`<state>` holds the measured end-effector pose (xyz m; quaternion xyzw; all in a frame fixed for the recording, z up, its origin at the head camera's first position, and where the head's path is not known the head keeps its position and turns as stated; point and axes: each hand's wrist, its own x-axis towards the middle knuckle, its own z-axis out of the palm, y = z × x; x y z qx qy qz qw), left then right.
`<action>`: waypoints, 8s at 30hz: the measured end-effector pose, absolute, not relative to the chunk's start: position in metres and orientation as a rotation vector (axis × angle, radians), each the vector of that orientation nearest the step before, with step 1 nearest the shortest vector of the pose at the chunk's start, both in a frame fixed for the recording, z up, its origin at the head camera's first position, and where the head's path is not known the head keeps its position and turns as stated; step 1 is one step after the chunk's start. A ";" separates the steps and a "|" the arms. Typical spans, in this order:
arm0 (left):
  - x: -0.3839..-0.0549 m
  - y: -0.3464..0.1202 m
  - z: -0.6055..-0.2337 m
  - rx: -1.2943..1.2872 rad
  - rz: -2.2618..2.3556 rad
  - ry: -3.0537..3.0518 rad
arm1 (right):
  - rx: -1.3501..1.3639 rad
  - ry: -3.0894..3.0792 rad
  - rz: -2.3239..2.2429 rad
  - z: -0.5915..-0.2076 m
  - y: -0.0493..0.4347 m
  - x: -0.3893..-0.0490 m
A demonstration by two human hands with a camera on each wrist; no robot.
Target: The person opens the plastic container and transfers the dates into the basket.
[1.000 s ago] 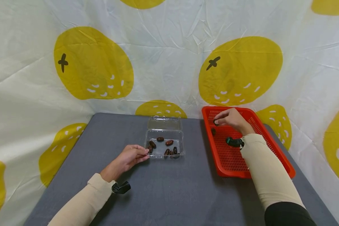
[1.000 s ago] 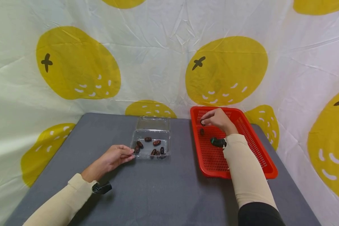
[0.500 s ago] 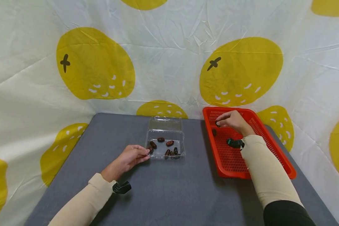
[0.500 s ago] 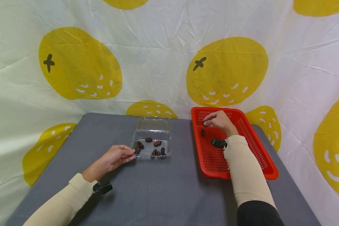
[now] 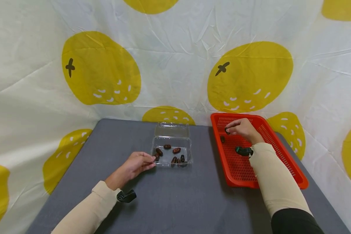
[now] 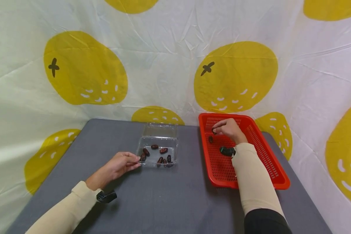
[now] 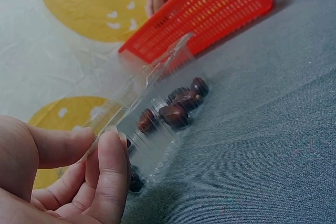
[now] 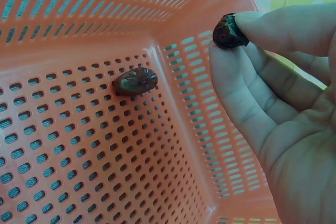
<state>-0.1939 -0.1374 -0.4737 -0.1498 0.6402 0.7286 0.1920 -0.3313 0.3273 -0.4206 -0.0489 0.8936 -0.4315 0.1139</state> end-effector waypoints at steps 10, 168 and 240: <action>-0.194 -0.140 -0.473 -0.402 2.053 1.788 | -0.108 2.605 -1.260 -0.420 0.329 -0.329; -0.198 -0.137 -0.478 -0.414 2.086 1.750 | -1.387 2.626 -0.551 -0.477 0.044 -0.282; -0.196 -0.138 -0.479 -0.356 2.116 1.735 | -0.596 2.291 -1.523 -0.396 0.156 -0.303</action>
